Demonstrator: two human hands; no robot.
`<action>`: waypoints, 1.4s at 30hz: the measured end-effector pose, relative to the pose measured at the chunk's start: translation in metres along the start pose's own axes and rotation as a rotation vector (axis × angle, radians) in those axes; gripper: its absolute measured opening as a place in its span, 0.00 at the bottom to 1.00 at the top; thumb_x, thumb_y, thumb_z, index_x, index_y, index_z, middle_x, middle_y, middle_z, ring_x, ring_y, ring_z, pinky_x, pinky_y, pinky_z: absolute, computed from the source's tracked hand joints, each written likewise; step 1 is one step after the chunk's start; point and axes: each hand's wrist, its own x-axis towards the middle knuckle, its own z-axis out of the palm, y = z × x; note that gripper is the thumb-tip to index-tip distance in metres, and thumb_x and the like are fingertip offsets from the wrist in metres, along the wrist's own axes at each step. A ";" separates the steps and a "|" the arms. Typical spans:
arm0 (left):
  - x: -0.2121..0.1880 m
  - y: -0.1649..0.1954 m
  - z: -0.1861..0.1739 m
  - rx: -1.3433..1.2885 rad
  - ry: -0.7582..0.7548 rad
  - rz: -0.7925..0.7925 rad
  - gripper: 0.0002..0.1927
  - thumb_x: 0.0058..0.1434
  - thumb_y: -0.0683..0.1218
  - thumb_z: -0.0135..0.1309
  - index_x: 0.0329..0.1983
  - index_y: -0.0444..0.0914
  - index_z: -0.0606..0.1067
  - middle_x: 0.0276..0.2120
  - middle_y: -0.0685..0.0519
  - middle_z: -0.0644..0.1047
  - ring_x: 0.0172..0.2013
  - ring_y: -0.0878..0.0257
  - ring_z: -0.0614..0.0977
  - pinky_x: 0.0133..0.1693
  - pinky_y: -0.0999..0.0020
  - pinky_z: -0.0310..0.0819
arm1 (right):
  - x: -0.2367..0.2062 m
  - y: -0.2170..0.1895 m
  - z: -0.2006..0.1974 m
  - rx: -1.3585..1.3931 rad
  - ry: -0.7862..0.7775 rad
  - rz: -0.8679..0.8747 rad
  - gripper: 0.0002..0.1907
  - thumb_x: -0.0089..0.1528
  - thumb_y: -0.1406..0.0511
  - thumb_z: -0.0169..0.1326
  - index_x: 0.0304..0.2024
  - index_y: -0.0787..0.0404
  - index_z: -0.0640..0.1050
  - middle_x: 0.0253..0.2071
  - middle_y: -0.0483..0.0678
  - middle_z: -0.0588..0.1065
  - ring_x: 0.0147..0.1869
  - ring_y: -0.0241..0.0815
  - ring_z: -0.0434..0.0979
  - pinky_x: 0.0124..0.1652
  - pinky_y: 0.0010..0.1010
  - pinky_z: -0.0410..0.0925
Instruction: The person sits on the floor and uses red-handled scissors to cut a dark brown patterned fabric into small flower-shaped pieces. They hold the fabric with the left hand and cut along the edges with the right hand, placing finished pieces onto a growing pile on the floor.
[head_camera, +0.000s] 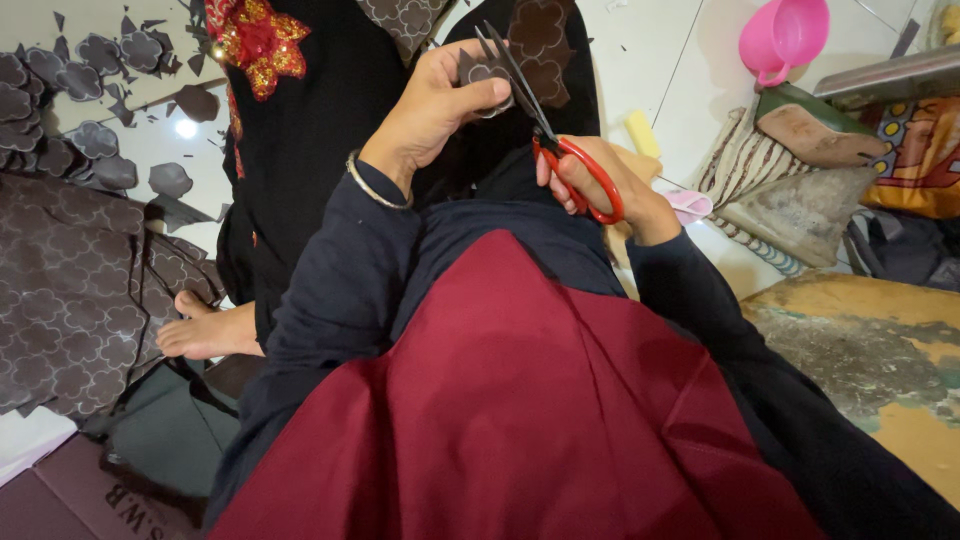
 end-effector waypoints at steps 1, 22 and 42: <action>0.000 -0.001 0.000 0.003 0.014 -0.002 0.19 0.67 0.40 0.61 0.61 0.34 0.75 0.41 0.58 0.80 0.37 0.74 0.78 0.38 0.80 0.73 | 0.000 0.000 0.001 0.019 0.002 -0.001 0.41 0.60 0.30 0.47 0.38 0.62 0.73 0.24 0.41 0.68 0.25 0.30 0.69 0.26 0.19 0.63; 0.000 -0.001 0.000 0.025 -0.013 0.024 0.20 0.68 0.38 0.60 0.63 0.34 0.74 0.38 0.61 0.77 0.34 0.75 0.74 0.37 0.80 0.68 | -0.001 -0.001 0.004 0.047 0.035 0.024 0.41 0.60 0.31 0.48 0.38 0.63 0.74 0.23 0.41 0.69 0.25 0.30 0.69 0.24 0.20 0.62; 0.001 -0.012 -0.002 0.050 0.105 0.053 0.15 0.67 0.39 0.61 0.56 0.33 0.75 0.42 0.56 0.79 0.40 0.71 0.80 0.42 0.77 0.75 | -0.005 -0.007 0.007 0.036 0.051 -0.005 0.33 0.65 0.38 0.47 0.39 0.61 0.74 0.24 0.40 0.68 0.25 0.29 0.67 0.27 0.19 0.63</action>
